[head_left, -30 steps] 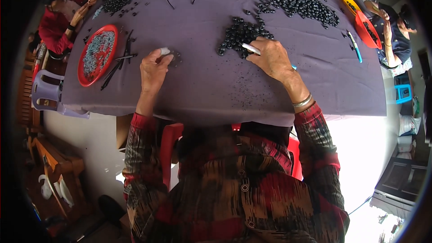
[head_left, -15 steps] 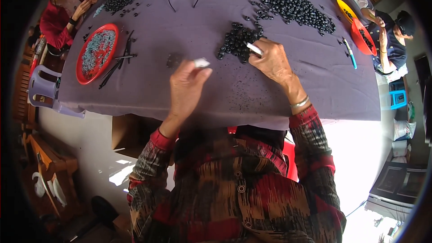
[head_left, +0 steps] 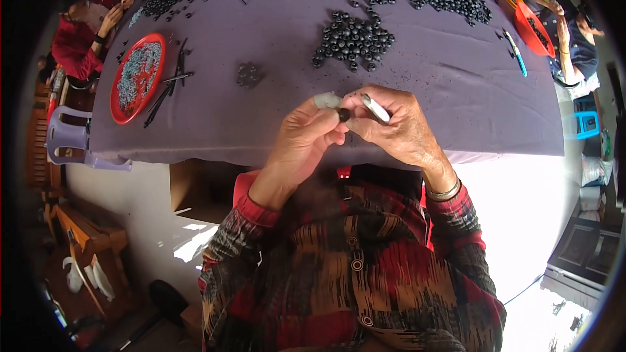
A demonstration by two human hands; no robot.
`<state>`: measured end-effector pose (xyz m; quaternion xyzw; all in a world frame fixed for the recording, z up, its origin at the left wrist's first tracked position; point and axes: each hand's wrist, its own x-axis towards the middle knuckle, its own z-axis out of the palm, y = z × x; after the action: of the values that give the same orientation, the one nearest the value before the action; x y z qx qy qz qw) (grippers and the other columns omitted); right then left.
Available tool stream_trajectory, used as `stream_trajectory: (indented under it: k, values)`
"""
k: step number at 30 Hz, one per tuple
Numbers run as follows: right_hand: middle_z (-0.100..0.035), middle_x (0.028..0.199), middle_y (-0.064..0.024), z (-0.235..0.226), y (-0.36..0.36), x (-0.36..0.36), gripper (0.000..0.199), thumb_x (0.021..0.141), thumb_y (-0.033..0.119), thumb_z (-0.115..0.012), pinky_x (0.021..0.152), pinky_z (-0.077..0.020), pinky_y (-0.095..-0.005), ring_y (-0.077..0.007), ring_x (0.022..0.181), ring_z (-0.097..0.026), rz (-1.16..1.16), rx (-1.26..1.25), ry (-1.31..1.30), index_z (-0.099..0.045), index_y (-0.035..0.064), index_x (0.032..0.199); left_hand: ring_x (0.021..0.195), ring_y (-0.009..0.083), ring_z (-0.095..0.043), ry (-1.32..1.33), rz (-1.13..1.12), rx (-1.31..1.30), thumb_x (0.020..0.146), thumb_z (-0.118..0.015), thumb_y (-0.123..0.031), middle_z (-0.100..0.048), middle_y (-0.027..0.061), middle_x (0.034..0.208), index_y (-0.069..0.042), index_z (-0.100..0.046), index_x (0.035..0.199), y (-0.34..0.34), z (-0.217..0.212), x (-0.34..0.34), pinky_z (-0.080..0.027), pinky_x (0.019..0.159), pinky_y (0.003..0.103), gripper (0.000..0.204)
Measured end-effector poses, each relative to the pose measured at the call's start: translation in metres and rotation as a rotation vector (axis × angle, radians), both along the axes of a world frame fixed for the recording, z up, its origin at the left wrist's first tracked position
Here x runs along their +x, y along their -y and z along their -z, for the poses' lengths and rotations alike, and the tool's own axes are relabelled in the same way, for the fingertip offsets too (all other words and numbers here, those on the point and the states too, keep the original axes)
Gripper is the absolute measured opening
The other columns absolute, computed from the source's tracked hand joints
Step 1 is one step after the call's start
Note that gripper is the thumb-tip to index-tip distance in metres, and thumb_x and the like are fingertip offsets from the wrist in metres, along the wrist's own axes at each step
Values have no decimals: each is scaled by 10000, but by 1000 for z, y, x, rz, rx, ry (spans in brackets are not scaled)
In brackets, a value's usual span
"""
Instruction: The person picks up black plastic parts from a table by hand, trims excess material from each piece using a knife, and places them into a pile on the table.
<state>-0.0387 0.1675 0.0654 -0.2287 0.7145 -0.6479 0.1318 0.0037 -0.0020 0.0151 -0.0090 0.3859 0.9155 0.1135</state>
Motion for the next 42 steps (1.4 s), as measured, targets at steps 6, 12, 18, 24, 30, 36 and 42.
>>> stream_trajectory:
  k: [6, 12, 18, 24, 30, 36, 42]
  values:
    - [-519, 716, 26, 7, -7, 4, 227, 719, -20, -727, 600, -425, -220, -52, 660, -474, -54, -48, -109, -671, 25, 934, 742, 75, -555, -31, 68, 66, 922, -540, -123, -618, 22, 900, -78, -598, 1066, -4, 1, 4, -462, 668, 235, 161]
    - [-505, 691, 24, 15, -5, 8, 225, 690, -19, -748, 590, -425, -232, -59, 637, -471, -29, -50, -180, -673, 31, 897, 760, 56, -497, -98, 109, 73, 940, -526, -194, -583, 5, 954, -63, -588, 1047, -8, 2, 6, -425, 652, 220, 180]
    - [-514, 689, 13, 15, -5, 10, 236, 664, -38, -748, 595, -435, -231, -71, 635, -486, 22, -10, -268, -669, 37, 873, 793, 75, -529, -114, 104, 14, 927, -529, -130, -585, 24, 981, -54, -582, 1027, -8, -3, 7, -439, 669, 224, 136]
    - [-552, 709, -21, 16, -5, 11, 150, 761, -68, -683, 646, -515, -255, -134, 692, -627, -78, -121, -25, -634, -18, 893, 768, 91, -536, -117, 151, 82, 892, -537, -43, -600, 48, 984, -62, -544, 1055, -5, 0, 3, -446, 703, 241, 164]
    - [-601, 772, -57, 14, -5, 9, 93, 812, -62, -635, 669, -534, -273, -165, 705, -654, -133, -235, 132, -631, -34, 900, 776, 98, -547, -88, 165, 118, 892, -549, -53, -601, 42, 961, -72, -533, 1055, -4, 3, 3, -451, 706, 255, 165]
    - [-597, 784, -30, 5, -20, 5, 186, 861, 129, -636, 699, -451, -242, -91, 771, -536, 108, 126, -188, -621, -23, 967, 804, 104, -490, -108, 103, 157, 902, -552, -86, -578, 14, 913, -92, -567, 1023, -1, 4, 6, -405, 682, 258, 123]
    - [-621, 833, -105, 16, -15, 18, 235, 864, 141, -631, 636, -484, -309, -206, 709, -600, 25, 129, -488, -587, 23, 1063, 807, 110, -505, -121, 35, 198, 923, -534, -104, -583, 22, 920, -100, -575, 1017, 1, 6, 5, -415, 693, 258, 103]
